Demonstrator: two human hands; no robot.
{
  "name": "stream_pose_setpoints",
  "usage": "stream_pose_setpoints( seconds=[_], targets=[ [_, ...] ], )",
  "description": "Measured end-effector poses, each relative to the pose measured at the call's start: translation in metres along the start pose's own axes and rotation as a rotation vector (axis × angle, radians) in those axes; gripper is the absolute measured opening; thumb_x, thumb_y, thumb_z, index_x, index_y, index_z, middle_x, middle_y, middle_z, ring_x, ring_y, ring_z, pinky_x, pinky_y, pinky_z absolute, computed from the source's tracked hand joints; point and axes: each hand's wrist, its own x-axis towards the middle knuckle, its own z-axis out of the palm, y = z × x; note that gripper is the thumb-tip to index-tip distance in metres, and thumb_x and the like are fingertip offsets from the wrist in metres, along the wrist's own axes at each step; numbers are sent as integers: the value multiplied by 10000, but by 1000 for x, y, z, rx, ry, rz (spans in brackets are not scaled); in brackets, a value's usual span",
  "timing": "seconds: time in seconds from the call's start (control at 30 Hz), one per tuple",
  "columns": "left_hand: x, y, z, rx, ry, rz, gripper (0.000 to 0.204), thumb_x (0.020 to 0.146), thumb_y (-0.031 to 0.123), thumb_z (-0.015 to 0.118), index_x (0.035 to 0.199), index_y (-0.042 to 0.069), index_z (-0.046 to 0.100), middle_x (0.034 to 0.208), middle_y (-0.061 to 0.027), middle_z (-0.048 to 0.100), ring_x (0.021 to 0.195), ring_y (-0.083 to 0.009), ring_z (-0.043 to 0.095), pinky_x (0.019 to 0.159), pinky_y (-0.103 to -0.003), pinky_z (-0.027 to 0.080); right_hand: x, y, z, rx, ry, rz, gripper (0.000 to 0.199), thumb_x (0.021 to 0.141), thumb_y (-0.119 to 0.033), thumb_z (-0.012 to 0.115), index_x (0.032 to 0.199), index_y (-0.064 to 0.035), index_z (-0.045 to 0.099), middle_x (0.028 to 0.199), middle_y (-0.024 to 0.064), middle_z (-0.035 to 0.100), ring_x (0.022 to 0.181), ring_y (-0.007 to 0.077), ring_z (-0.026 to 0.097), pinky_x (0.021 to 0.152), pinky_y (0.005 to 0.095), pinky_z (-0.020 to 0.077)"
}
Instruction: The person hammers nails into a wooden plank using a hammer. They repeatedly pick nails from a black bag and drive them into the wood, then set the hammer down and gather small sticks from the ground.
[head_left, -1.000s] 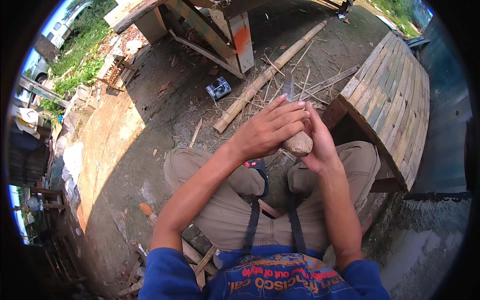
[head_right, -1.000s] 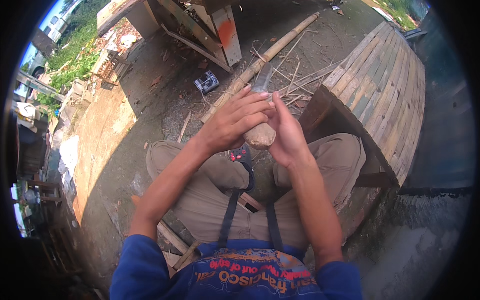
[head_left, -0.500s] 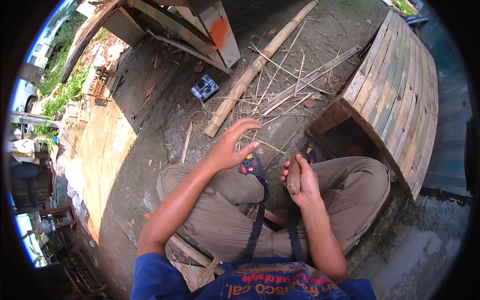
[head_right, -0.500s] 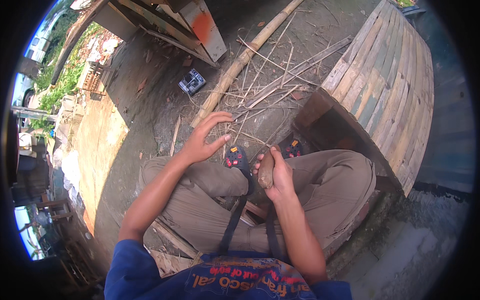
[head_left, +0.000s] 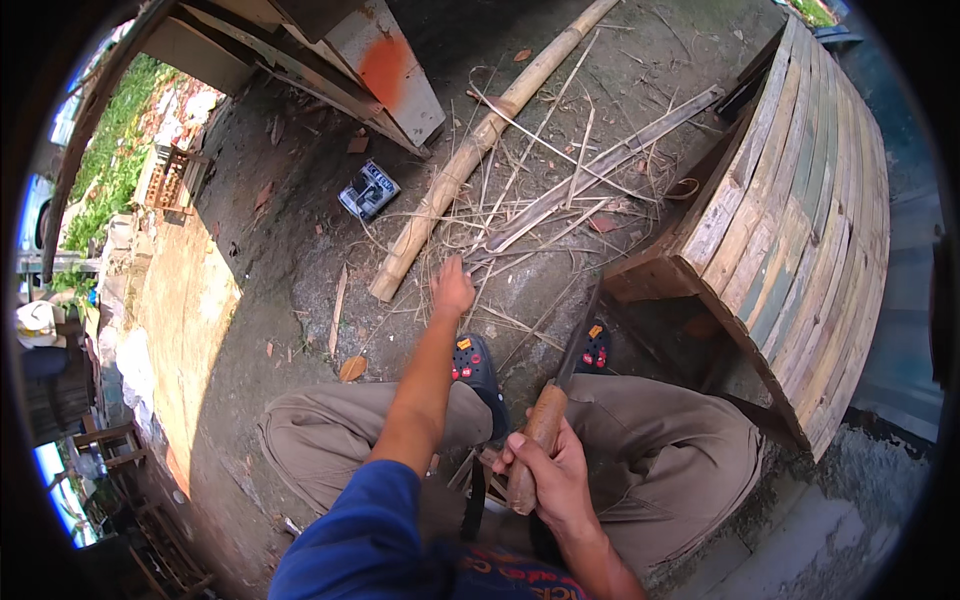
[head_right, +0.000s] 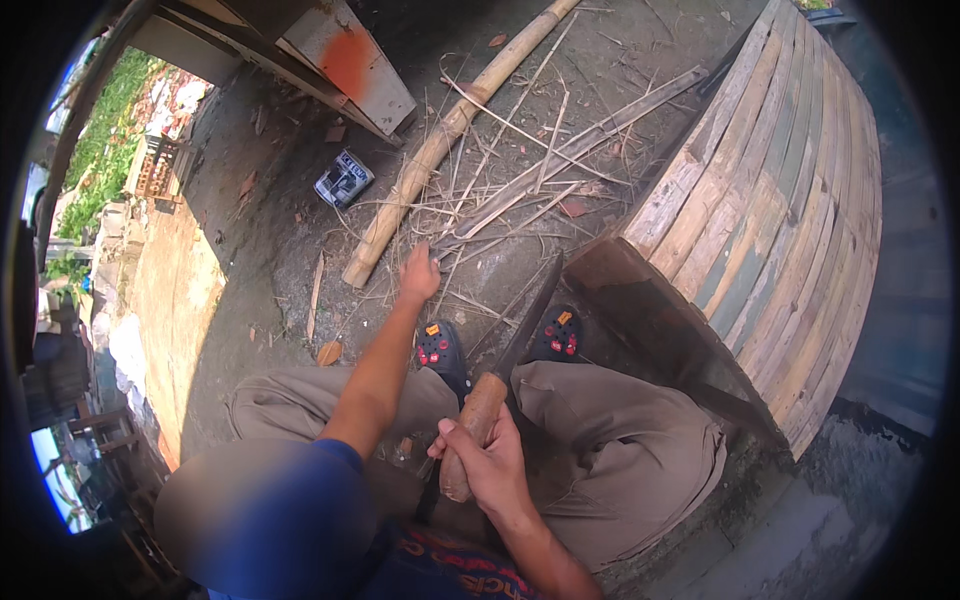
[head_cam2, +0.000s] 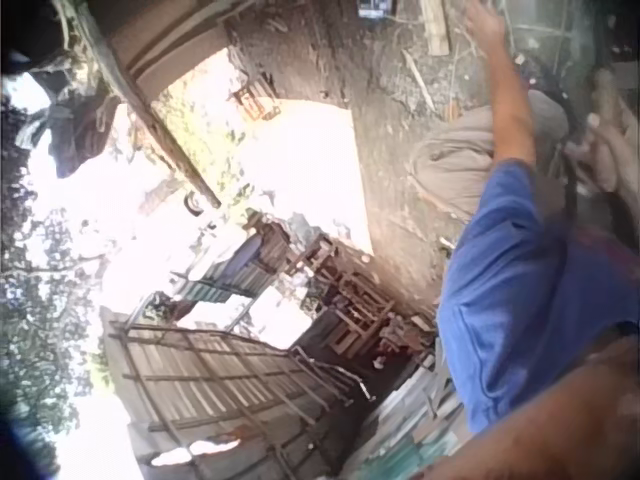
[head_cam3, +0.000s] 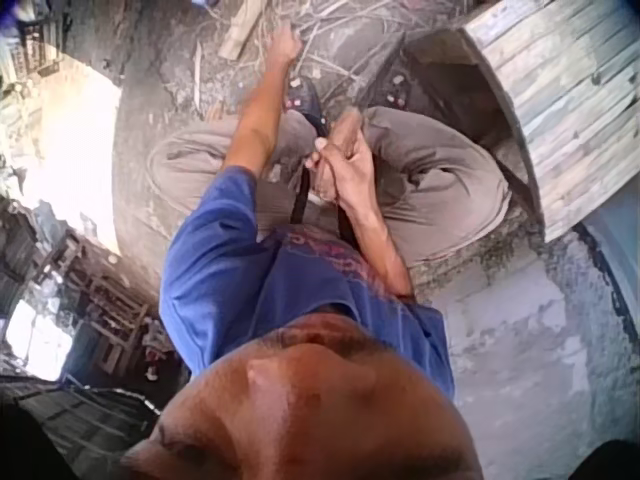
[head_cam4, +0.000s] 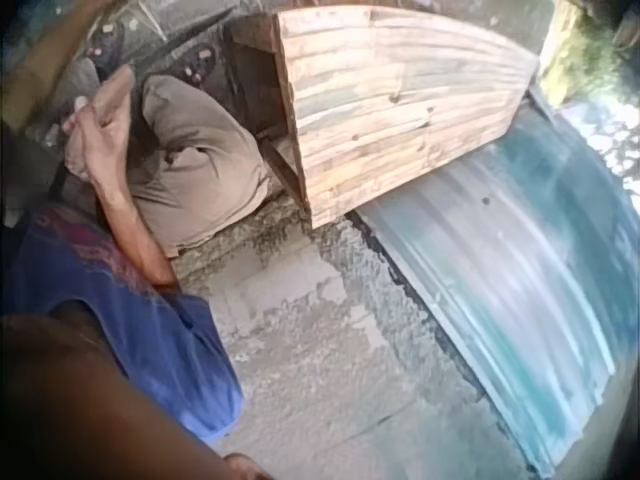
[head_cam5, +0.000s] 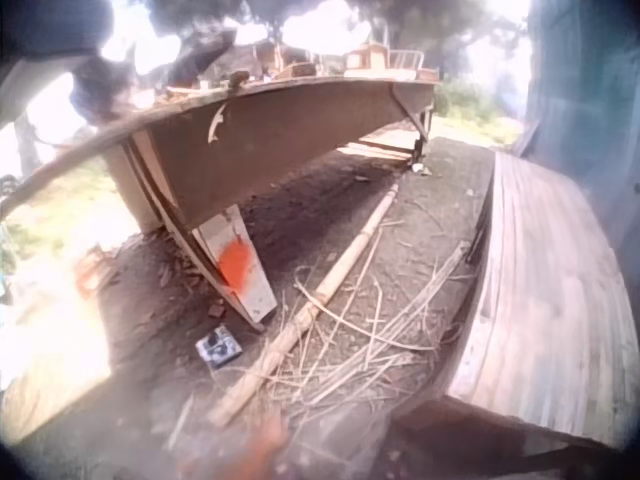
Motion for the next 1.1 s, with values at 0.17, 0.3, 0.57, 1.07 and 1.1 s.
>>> stream_pose_setpoints(
  seconds=[0.17,0.3,0.57,1.07,1.1],
  targets=[
    [1,26,6,66,78,17,620,904,274,717,1456,99,498,1486,-136,455,1415,-327,407,1195,-525,278,-3,2,-18,137,50,50,296,932,-57,527,1207,-45,416,932,186,641,846,298,685,785,440,566],
    [2,6,-5,209,149,128,637,821,312,811,1365,82,573,1427,-144,485,1381,-320,419,1183,-499,288,-15,28,-23,-83,50,74,301,923,-34,541,1201,-39,425,1025,183,643,928,287,683,854,430,562],
    [-29,31,-23,375,75,263,749,736,361,888,1298,-16,567,1460,-162,474,1372,-316,444,1125,-493,365,-18,48,-41,108,39,131,234,962,-115,544,1160,-41,442,982,189,647,860,285,686,808,416,561],
    [-98,16,-208,533,372,378,418,802,62,715,1165,83,509,1159,-134,646,1140,-297,618,936,-446,470,-23,71,-8,-73,-167,39,195,968,-195,582,1042,-16,567,908,132,667,781,234,690,726,364,579],
    [-112,15,-221,489,385,394,427,782,47,721,1148,89,505,1149,-124,637,1135,-295,605,929,-436,455,-26,72,-11,-51,-166,57,220,967,-207,583,1054,-5,575,901,131,668,773,235,689,723,367,581]
  ],
)
